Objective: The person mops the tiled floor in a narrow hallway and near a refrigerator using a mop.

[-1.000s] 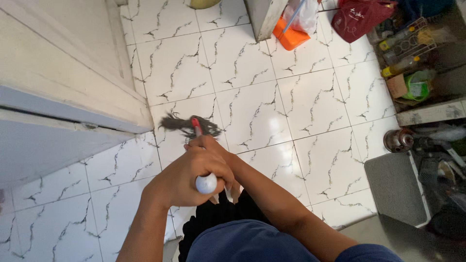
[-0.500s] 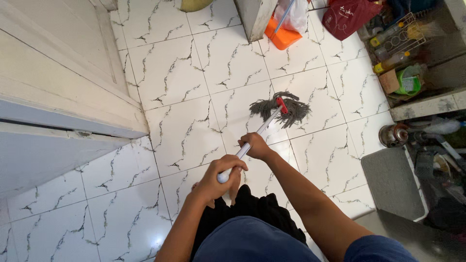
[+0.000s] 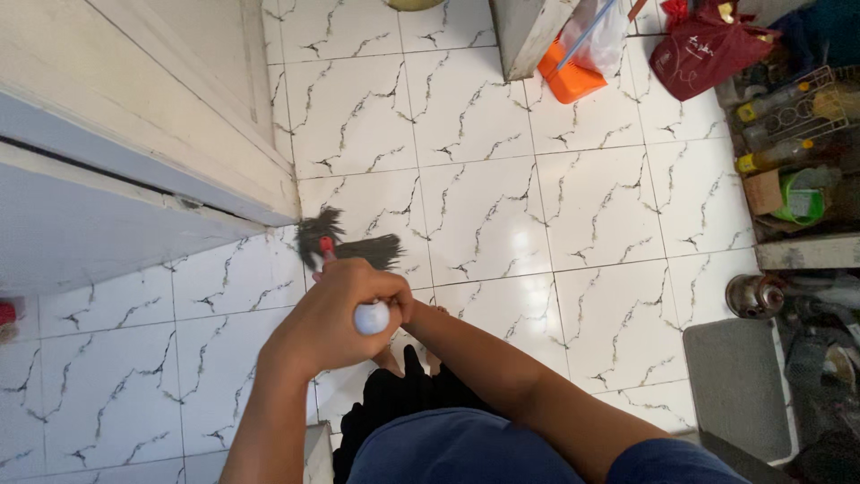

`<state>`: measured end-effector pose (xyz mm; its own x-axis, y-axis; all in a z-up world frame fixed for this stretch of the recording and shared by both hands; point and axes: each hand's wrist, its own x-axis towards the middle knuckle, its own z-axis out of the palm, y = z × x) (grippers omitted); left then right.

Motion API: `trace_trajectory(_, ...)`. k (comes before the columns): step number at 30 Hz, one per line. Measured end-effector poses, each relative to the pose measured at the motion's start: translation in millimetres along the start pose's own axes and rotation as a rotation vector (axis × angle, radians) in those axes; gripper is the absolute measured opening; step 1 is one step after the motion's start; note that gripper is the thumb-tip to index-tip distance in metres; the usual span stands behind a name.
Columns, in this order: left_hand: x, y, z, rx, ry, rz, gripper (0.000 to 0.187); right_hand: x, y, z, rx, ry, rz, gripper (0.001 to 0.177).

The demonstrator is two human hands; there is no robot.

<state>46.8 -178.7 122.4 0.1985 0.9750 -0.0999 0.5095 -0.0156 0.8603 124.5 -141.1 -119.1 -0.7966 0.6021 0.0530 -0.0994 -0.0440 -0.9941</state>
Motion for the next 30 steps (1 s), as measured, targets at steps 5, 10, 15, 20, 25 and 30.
trace_trajectory(5, 15.5, -15.6, 26.1, -0.105, -0.168, -0.236, 0.011, 2.4, 3.5, 4.3, -0.005, 0.063, -0.089, 0.028)
trace_trajectory(10, -11.2, 0.9, 9.1, -0.008, 0.034, 0.237, 0.009, -0.4, -28.2, -18.7, -0.080, -0.155, -0.115, 0.019)
trace_trajectory(15, -25.0, 11.4, 20.9, -0.296, -0.067, 0.275, 0.017, -48.1, -47.7, -55.6, -0.368, -0.127, 0.059, 0.025)
trace_trajectory(20, -6.3, -11.7, 99.8, -0.431, 0.078, 0.267, 0.018, -109.9, -16.9, -125.6, -0.677, 0.145, 0.037, 0.034)
trace_trajectory(25, -1.2, -50.2, 167.0, -0.482, 0.156, 0.084, 0.013, -149.0, 49.3, -173.9, -0.874, 0.273, 0.106, 0.028)
trace_trajectory(30, -35.1, -66.0, 143.1, -0.410, 0.065, 0.042, 0.012, -141.7, 79.5, -142.5, -0.909, 0.259, -0.001, 0.026)
